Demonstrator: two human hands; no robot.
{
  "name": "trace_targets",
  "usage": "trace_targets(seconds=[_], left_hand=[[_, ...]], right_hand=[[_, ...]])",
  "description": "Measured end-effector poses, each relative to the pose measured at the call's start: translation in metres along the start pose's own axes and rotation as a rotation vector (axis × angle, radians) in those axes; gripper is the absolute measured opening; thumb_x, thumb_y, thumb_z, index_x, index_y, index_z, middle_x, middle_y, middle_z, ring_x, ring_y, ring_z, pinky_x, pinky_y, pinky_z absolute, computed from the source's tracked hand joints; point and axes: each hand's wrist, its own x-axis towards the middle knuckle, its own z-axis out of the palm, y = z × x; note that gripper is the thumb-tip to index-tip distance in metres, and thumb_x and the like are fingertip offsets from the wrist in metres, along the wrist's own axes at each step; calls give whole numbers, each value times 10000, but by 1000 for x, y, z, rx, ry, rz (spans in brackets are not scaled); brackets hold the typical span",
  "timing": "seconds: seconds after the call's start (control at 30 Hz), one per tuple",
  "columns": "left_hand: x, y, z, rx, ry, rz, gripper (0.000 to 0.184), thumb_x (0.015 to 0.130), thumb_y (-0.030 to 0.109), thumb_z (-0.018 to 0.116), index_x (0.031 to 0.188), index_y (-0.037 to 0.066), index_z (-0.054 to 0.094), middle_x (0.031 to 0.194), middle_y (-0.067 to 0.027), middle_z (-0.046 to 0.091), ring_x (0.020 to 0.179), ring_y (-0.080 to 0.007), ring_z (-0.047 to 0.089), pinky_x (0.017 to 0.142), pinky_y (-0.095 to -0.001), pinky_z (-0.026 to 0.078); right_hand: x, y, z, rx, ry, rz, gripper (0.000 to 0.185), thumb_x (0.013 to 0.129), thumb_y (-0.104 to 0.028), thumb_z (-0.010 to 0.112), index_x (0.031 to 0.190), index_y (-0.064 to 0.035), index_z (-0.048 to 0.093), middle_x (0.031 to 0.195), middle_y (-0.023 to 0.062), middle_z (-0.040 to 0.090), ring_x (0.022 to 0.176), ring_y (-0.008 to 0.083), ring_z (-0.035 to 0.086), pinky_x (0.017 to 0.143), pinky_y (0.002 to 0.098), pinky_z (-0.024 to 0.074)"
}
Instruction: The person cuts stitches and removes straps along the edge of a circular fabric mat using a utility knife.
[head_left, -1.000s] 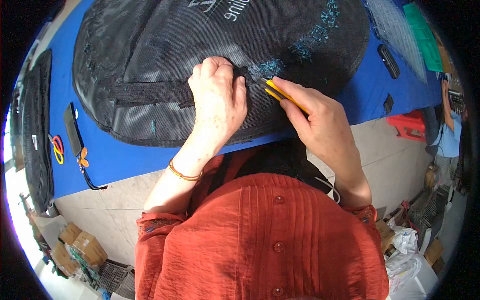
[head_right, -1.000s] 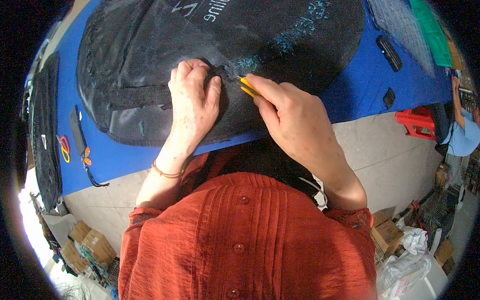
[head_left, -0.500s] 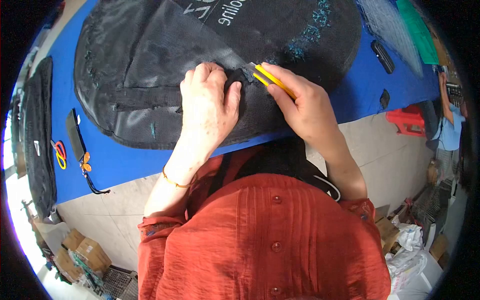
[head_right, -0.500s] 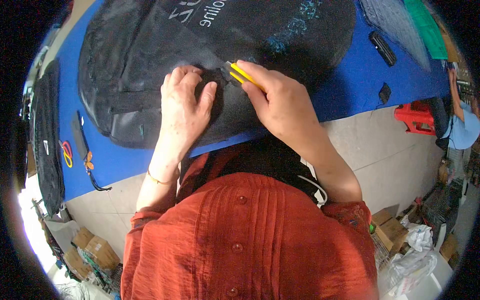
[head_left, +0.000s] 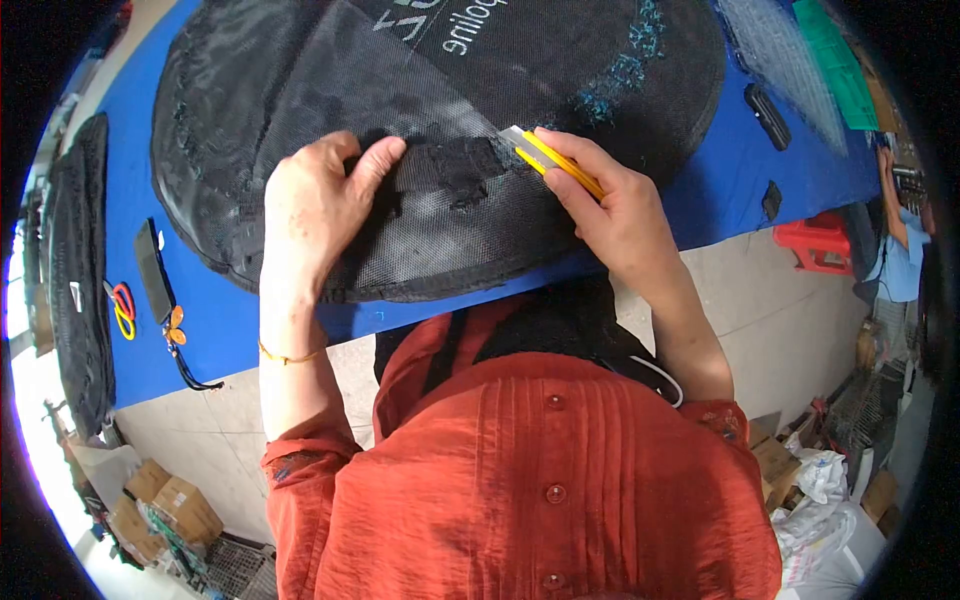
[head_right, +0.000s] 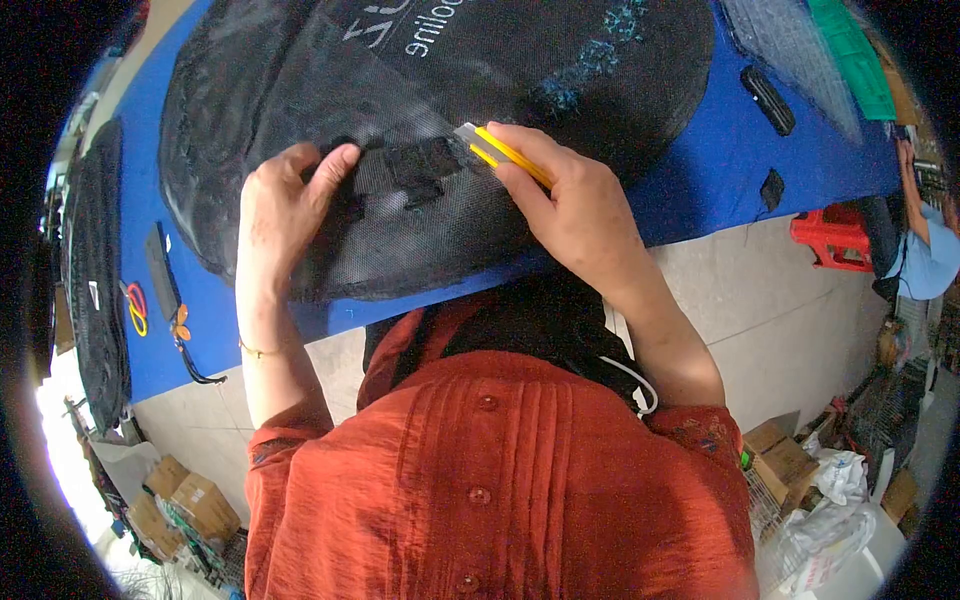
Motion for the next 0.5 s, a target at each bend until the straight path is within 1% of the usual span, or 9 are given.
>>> trace_targets(seconds=[0.1,0.17,0.23,0.27,0.33,0.37,0.4,0.47,0.5], left_hand=[[8,-6,17,48,17,35,576,902,540,703,702,4,637,616,-219,590,609,-414,636,552,-449,488],[10,-8,19,-173,58,0,550,927,481,725,686,3,601,541,-102,544,511,-226,560,511,-364,435],[13,-11,10,-561,-50,-162,442,928,371,778,686,52,590,584,54,504,583,-30,421,506,-271,344],[13,-19,9,-564,-48,-166,442,928,371,778,686,52,590,584,54,504,583,-30,421,506,-271,344],[13,-25,7,-974,-150,-157,374,897,308,819,704,85,589,646,63,539,627,-15,419,551,-252,326],[13,-25,4,-1076,-215,-113,315,908,213,803,728,77,582,777,0,649,727,-53,542,679,-237,427],[13,-22,7,-1074,-215,-112,315,908,213,803,728,77,582,777,0,649,727,-53,542,679,-237,427],[11,-10,20,-1465,-94,-29,268,952,137,733,751,50,579,932,-85,722,835,-138,653,868,-289,511],[11,-10,24,-1601,-156,0,229,990,121,668,791,44,583,1059,-154,735,915,-231,704,1027,-368,501]], right_hand=[[-3,4,-4,35,8,8,352,1015,-159,650,1363,-114,632,1103,42,736,764,58,609,677,226,513],[-3,4,-3,56,10,11,356,1015,-162,650,1370,-128,633,1065,24,735,692,45,577,619,215,491],[-2,-3,-3,57,-5,78,328,987,-180,659,1299,-81,640,1186,167,712,1034,338,717,861,367,570],[-1,-6,4,55,-11,77,328,987,-180,659,1299,-81,640,1186,167,712,1034,338,717,861,367,570],[1,-8,8,44,-8,95,333,989,-183,655,1305,-82,636,1190,168,710,1050,346,710,874,371,566],[1,-8,9,46,-8,93,333,989,-183,655,1305,-82,636,1190,168,710,1050,346,710,874,371,566],[1,-7,9,40,-10,92,334,989,-186,654,1306,-85,636,1190,169,710,1056,349,707,879,373,565],[1,-5,10,34,-11,94,335,989,-190,653,1307,-87,636,1189,170,710,1062,353,704,883,374,564],[1,-3,11,55,-6,97,347,1006,-186,643,1348,-129,633,1021,78,687,834,194,611,718,292,515]])
